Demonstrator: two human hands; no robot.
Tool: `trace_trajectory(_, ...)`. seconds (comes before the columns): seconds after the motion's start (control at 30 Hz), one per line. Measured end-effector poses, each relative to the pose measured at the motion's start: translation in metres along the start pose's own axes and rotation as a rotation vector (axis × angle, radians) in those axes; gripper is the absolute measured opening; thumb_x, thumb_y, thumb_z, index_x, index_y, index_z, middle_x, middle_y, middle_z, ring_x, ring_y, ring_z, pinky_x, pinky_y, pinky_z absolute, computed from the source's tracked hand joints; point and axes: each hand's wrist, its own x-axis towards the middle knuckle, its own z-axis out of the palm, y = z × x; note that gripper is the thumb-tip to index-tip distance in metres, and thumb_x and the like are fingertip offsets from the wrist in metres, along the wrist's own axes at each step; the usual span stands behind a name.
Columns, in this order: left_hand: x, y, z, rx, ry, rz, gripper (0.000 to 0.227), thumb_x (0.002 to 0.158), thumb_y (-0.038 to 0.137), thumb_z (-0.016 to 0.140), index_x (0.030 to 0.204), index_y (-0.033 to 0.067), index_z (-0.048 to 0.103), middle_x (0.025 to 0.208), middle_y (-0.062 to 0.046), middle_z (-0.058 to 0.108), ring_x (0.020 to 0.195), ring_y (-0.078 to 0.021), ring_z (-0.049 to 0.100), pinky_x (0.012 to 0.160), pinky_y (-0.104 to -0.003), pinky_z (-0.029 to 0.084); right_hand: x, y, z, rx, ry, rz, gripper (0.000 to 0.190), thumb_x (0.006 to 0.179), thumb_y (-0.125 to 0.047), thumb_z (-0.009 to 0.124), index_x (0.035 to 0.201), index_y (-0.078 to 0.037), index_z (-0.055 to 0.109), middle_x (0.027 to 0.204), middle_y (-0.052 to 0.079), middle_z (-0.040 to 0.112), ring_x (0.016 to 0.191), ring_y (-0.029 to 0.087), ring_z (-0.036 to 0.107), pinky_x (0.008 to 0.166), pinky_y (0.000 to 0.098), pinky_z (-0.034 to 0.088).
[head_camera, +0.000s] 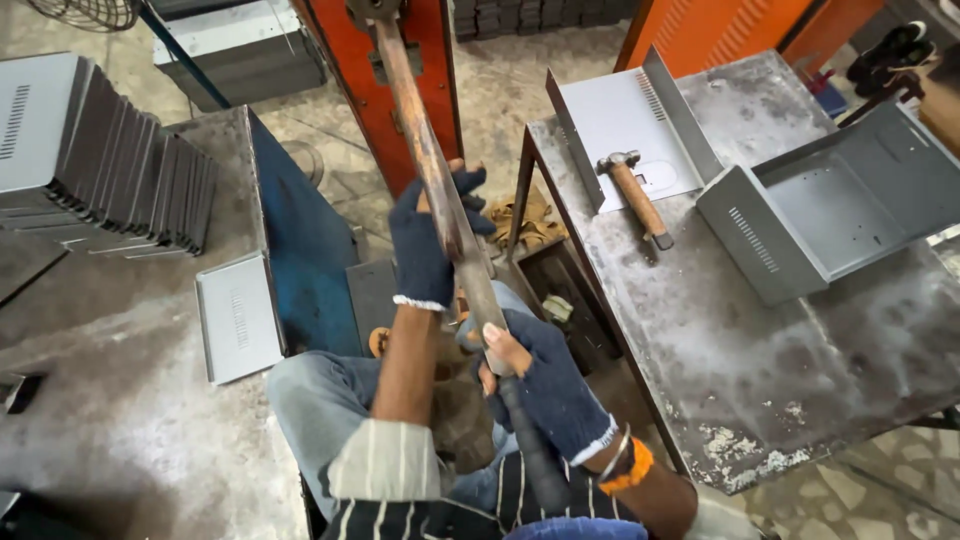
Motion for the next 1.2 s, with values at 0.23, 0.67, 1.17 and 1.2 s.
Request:
trace_trajectory(0.23,0.064,-0.022,-0.027,-0.314,0.023,-0.138,0.043,0.105,0.026,0.051,0.13,-0.0072,0.063,0.115,-0.02,0.073,0.088,-0.0304,0.075,0.074,-0.041,0.06,0.039,-0.035,-0.027,-0.036,-0.017,-0.037,0.035,0.101,-0.035,0.058,0.105,-0.001,0.065,0.065,0.002,0.064,0.045,0.01,0.056,0.039,0.0268,0.044)
trace_trajectory(0.67,-0.094,-0.102,-0.078,0.01,0.53,-0.059,0.04,0.086,-0.008,0.068,0.124,-0.0003,0.061,0.11,-0.012,0.072,0.094,-0.0207,0.071,0.083,-0.032,0.059,0.097,0.092,-0.269,-0.548,0.477,-0.028,0.027,0.101,-0.026,0.06,0.095,0.0,0.065,0.075,0.009,0.071,0.053,0.013,0.06,0.048,0.0321,0.05)
trace_trajectory(1.17,-0.09,-0.104,-0.083,0.098,0.552,-0.061,0.039,0.084,-0.003,0.075,0.12,0.0026,0.062,0.098,-0.006,0.071,0.084,-0.014,0.071,0.077,-0.03,0.06,0.193,0.104,-0.256,-1.323,0.606,-0.245,0.038,0.084,-0.014,0.066,0.121,-0.009,0.06,0.107,0.018,0.068,0.101,0.041,0.065,0.085,0.0528,0.052)
trace_trajectory(1.2,-0.09,-0.103,-0.084,-0.005,0.547,-0.076,0.04,0.082,-0.004,0.076,0.119,0.0029,0.061,0.097,-0.006,0.071,0.083,-0.0139,0.071,0.078,-0.03,0.06,0.19,0.117,-0.258,-1.411,0.622,-0.379,0.032,0.085,-0.013,0.067,0.116,-0.008,0.062,0.107,0.018,0.069,0.106,0.041,0.065,0.089,0.0526,0.051)
